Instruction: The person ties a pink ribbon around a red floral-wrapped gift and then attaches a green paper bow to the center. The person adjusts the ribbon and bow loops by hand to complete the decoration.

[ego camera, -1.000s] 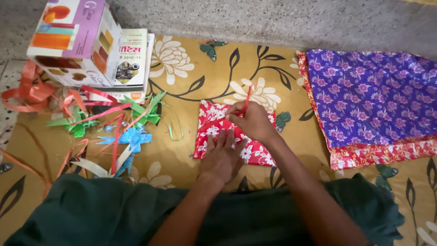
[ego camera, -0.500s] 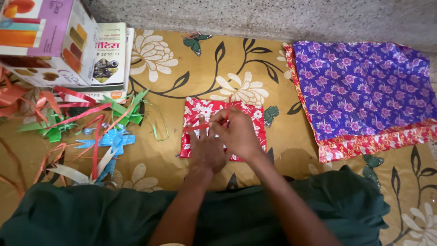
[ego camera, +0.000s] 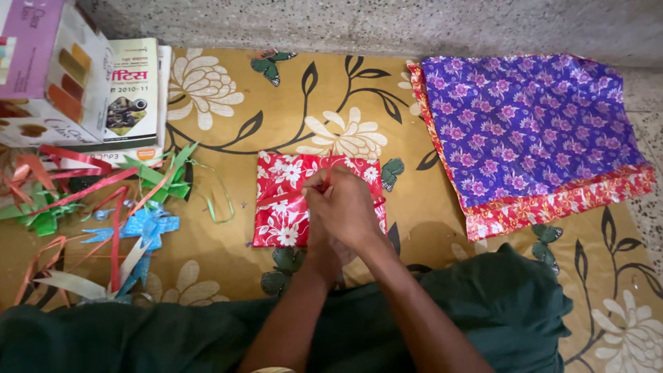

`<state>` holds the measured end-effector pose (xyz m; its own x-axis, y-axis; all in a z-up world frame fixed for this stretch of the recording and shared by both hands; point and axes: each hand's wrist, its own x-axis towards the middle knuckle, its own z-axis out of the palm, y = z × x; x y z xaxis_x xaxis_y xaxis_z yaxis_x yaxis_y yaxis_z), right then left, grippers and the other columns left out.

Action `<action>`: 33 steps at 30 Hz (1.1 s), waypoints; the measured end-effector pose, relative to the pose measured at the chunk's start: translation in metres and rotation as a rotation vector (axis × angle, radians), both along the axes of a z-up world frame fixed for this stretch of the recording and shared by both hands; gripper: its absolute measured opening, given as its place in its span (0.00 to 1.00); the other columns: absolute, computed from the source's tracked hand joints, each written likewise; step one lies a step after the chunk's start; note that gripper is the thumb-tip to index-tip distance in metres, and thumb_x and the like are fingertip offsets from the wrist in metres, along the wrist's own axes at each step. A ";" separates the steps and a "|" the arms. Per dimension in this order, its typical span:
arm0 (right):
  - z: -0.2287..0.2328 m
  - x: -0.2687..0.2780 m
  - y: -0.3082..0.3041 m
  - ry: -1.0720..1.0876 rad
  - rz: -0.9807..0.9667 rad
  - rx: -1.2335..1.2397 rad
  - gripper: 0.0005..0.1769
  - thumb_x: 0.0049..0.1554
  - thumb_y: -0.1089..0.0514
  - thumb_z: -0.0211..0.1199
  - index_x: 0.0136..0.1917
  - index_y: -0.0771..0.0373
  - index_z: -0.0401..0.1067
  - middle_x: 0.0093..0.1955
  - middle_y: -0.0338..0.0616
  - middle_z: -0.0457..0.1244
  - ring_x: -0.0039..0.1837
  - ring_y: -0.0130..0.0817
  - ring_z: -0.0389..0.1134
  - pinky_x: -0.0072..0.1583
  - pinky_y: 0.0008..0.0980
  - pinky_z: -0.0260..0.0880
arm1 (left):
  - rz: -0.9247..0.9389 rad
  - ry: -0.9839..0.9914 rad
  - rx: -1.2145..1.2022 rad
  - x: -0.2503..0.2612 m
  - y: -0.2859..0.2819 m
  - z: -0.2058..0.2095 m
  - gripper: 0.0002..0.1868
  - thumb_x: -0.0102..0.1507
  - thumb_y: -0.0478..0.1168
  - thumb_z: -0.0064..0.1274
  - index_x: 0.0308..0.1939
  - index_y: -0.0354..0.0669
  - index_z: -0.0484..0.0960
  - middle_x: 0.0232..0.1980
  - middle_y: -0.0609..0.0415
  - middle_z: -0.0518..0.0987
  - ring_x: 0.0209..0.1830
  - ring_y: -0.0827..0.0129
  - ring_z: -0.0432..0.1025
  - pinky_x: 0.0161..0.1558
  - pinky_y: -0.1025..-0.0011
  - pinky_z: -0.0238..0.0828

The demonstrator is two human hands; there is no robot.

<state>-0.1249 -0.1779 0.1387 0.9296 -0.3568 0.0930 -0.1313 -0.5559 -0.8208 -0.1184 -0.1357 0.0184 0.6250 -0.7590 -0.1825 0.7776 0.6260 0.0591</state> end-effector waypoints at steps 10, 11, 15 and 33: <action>-0.004 0.004 0.005 -0.055 0.051 -0.099 0.03 0.52 0.63 0.68 0.40 0.64 0.76 0.42 0.50 0.69 0.45 0.42 0.73 0.48 0.38 0.74 | 0.152 -0.635 0.398 -0.022 0.014 0.004 0.26 0.68 0.38 0.46 0.70 0.48 0.60 0.65 0.56 0.71 0.62 0.71 0.70 0.62 0.66 0.73; -0.005 0.006 0.006 -0.092 0.059 -0.106 0.03 0.52 0.63 0.68 0.40 0.64 0.76 0.42 0.50 0.69 0.45 0.42 0.73 0.48 0.38 0.73 | 0.116 -0.678 0.463 -0.022 0.015 0.000 0.25 0.69 0.38 0.46 0.71 0.45 0.61 0.64 0.54 0.72 0.61 0.68 0.71 0.60 0.63 0.74; -0.011 0.010 0.005 -0.100 0.072 -0.103 0.02 0.53 0.64 0.68 0.41 0.64 0.77 0.42 0.51 0.68 0.45 0.43 0.73 0.48 0.39 0.72 | 0.009 -0.143 0.158 -0.014 0.009 -0.007 0.26 0.70 0.48 0.44 0.69 0.40 0.65 0.61 0.45 0.72 0.57 0.59 0.72 0.56 0.58 0.71; -0.009 0.020 -0.032 0.011 0.192 0.016 0.06 0.54 0.60 0.70 0.43 0.65 0.78 0.40 0.43 0.71 0.43 0.29 0.71 0.46 0.33 0.70 | 0.390 -1.790 1.724 0.040 0.114 0.096 0.15 0.59 0.40 0.58 0.48 0.43 0.86 0.43 0.45 0.82 0.45 0.50 0.74 0.45 0.57 0.72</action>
<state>-0.1049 -0.2096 0.1302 0.9816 -0.1742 0.0786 -0.0327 -0.5584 -0.8289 -0.0780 -0.0220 0.1148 0.8050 -0.4657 0.3676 -0.5917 -0.5850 0.5547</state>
